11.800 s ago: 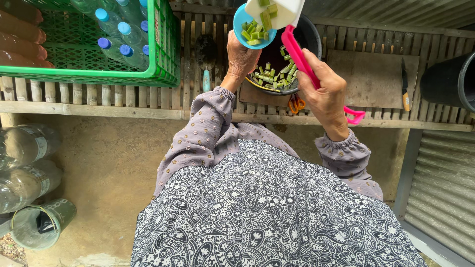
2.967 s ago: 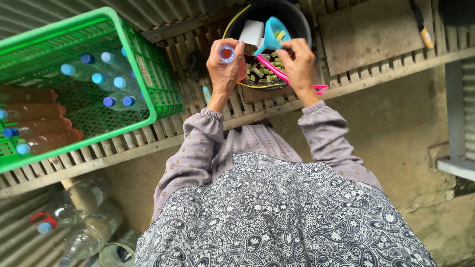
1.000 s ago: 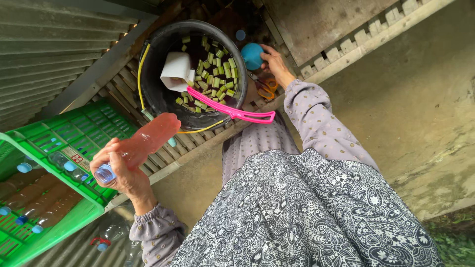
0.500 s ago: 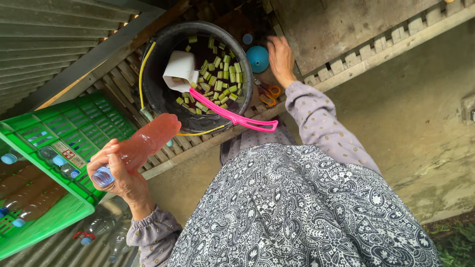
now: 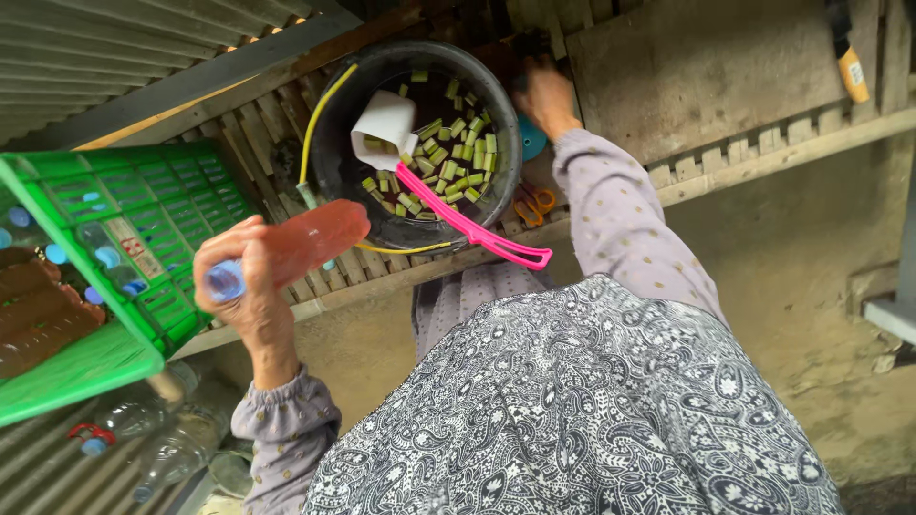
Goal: The person uses a blue funnel and a white scoop to transfer chopped green vegetables from a bucket into plastic bottles. The person then caps the bottles and places them into a green crate.
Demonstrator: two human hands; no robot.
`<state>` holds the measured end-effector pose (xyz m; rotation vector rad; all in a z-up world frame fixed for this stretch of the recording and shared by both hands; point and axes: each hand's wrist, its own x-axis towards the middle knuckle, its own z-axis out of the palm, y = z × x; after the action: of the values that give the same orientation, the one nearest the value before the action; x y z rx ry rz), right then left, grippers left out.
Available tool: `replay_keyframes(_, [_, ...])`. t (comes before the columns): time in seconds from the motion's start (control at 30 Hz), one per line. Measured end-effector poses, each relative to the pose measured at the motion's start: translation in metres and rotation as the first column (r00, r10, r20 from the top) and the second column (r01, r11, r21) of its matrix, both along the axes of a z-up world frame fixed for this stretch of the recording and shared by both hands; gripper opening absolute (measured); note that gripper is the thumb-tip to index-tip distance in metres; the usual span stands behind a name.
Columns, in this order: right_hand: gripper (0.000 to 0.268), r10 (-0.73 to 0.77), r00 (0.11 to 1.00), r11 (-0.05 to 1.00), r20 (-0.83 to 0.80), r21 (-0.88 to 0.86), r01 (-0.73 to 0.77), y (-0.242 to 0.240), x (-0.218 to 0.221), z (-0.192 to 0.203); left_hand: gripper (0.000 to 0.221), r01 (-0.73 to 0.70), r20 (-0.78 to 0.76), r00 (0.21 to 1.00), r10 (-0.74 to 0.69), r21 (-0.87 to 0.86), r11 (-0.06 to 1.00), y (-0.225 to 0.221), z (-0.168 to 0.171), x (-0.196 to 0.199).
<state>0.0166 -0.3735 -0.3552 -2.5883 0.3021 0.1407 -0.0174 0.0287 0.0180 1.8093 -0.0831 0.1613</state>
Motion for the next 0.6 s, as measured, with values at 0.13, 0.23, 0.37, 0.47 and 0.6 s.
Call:
replay_keyframes(0.13, [0.035,-0.257,0.921,0.933,0.291,0.322,0.159,-0.024,-0.005,0.091,0.006,0.026,0.005,1.0,-0.026,0.035,0.999,-0.008,0.001,0.001])
replay_keyframes(0.23, [0.037,-0.309,0.95,0.694,0.055,0.696,0.186,-0.013,-0.015,0.197,0.006,0.065,0.001,0.998,-0.065,0.05,0.997,-0.018,0.002,0.004])
replay_keyframes(0.37, [0.039,-0.022,0.997,0.415,0.076,0.908,-0.06,0.043,-0.031,0.327,0.011,0.086,-0.05,0.995,-0.087,-0.02,0.996,-0.032,-0.002,0.003])
replay_keyframes(0.47, [0.04,0.203,0.939,0.471,0.277,0.813,-0.342,0.099,-0.039,0.396,0.01,0.126,0.076,0.988,-0.136,0.12,0.985,-0.033,-0.005,0.006])
replay_keyframes(0.6, [0.04,0.471,0.787,0.642,0.399,0.456,-0.616,0.16,-0.037,0.441,0.028,0.184,0.166,0.965,-0.204,0.129,0.974,-0.04,-0.014,0.015])
